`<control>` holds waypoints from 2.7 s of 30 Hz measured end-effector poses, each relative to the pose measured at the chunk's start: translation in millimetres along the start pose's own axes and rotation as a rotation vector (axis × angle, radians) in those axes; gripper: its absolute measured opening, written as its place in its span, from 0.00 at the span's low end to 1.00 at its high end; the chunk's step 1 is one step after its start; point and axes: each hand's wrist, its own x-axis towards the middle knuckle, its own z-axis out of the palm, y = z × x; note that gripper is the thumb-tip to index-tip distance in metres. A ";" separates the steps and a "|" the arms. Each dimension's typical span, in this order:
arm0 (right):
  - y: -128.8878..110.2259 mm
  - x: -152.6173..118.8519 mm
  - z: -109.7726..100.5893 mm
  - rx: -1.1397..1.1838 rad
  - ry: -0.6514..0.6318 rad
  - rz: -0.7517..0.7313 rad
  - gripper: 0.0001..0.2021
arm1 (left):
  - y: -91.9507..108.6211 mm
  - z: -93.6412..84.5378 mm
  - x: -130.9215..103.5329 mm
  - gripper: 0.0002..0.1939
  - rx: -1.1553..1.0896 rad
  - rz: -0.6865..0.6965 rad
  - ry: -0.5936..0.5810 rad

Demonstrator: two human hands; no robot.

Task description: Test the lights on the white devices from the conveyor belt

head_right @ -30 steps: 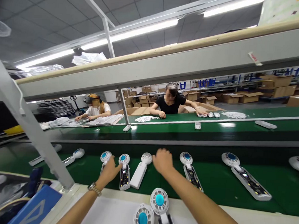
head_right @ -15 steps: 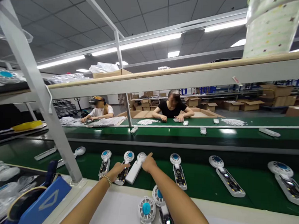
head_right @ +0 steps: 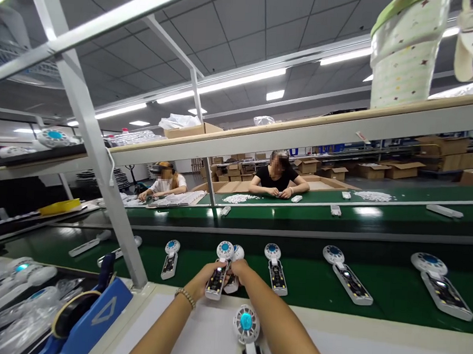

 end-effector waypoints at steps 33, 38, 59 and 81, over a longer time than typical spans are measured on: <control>167.6 -129.2 -251.0 0.507 0.467 -0.140 0.43 | -47.5 -19.6 -35.7 0.23 0.022 0.158 -0.255; 153.4 -138.5 -240.0 0.484 0.498 -0.156 0.38 | -46.6 -18.1 -35.3 0.26 0.019 0.173 -0.192; 142.7 -142.9 -226.9 0.449 0.527 -0.186 0.37 | -49.9 -21.6 -34.4 0.23 0.058 0.231 -0.283; 144.5 -146.7 -220.2 0.309 0.449 -0.333 0.45 | -53.9 -27.8 -27.2 0.31 0.103 0.230 -0.345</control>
